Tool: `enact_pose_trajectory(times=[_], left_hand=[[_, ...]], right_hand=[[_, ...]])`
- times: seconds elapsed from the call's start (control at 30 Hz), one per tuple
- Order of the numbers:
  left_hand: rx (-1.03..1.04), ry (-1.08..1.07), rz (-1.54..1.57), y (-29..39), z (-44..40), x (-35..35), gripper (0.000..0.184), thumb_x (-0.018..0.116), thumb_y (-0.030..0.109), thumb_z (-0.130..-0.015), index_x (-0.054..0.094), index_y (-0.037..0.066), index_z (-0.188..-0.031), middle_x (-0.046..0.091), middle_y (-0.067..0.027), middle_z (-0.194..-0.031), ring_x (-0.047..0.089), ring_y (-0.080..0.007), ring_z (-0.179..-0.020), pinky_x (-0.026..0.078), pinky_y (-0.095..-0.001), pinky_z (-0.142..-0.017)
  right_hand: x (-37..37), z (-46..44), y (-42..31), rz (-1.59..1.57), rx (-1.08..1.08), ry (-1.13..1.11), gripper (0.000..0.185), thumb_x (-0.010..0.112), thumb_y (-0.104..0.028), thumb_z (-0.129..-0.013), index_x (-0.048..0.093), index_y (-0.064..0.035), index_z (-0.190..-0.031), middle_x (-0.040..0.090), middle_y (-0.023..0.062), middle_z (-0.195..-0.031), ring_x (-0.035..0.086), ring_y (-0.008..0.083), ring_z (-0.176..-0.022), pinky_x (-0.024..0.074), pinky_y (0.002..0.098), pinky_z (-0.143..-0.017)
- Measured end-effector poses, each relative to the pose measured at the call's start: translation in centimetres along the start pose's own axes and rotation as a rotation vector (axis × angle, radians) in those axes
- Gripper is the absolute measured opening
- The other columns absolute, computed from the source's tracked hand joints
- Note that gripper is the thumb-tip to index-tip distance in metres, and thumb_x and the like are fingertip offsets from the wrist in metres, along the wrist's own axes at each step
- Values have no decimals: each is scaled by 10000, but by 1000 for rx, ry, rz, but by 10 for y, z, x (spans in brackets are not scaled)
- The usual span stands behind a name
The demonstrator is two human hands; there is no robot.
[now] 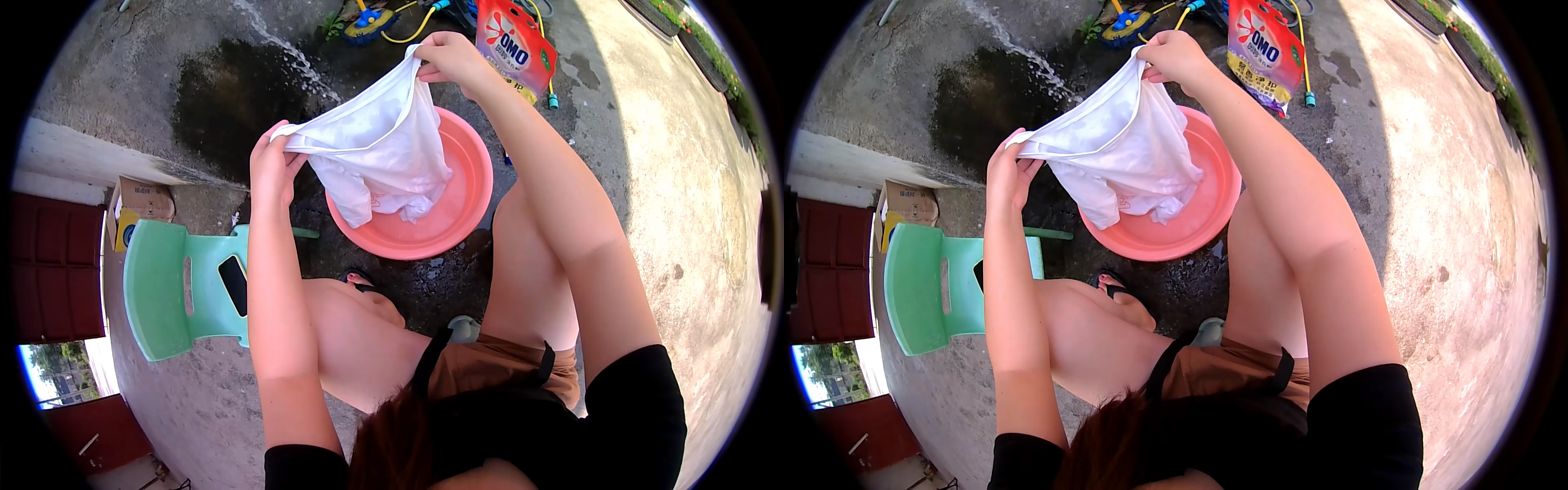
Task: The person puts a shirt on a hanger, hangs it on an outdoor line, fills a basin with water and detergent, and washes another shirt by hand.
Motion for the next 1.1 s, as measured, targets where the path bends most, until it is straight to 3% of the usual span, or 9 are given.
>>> enact_pose_trajectory(times=[0.2, 0.63, 0.73, 0.83, 1.1], left_hand=[[30, -6, -2, 1, 1, 1, 350, 469, 97, -877, 466, -13, -1208, 578, -142, -1062, 591, -239, -966, 487, -389, -854], [25, -1, -2, 0, 0, 1, 342, 478, 97, -875, 472, -12, -1200, 581, -140, -1052, 595, -237, -957, 487, -392, -860], [24, -2, 0, 0, 0, 1, 339, 481, 97, -874, 473, -11, -1195, 581, -139, -1051, 595, -236, -955, 487, -392, -859], [24, -4, 0, 0, 0, 1, 336, 483, 98, -873, 474, -12, -1191, 580, -141, -1051, 596, -235, -955, 487, -392, -858], [24, -1, -4, 1, 1, 2, 344, 485, 100, -873, 473, -14, -1197, 579, -142, -1054, 594, -236, -957, 488, -391, -857]], right_hand=[[-1, 0, 0, -3, -2, 1, 156, 603, -144, -798, 580, 1, -849, 640, 106, -805, 657, 171, -703, 539, 264, -625], [-1, 1, -1, -5, -3, -3, 152, 601, -143, -795, 579, 0, -840, 643, 108, -811, 661, 172, -705, 539, 264, -621], [-1, 2, -1, 29, 28, -36, 167, 596, -184, -819, 574, -26, -867, 628, 75, -853, 634, 137, -749, 548, 268, -721], [-1, 2, -1, -3, -4, -4, 158, 605, -144, -792, 580, 3, -844, 642, 109, -816, 662, 175, -709, 539, 264, -621], [-1, 2, -2, -3, -1, -5, 155, 604, -145, -796, 577, 1, -840, 642, 110, -820, 663, 176, -716, 538, 263, -628]])
Point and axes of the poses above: each hand's wrist, its own z-axis away from the middle knuckle, its own x-axis out of the palm, y = z × x, the point moved 4 cm from there along -z, towards the middle knuckle
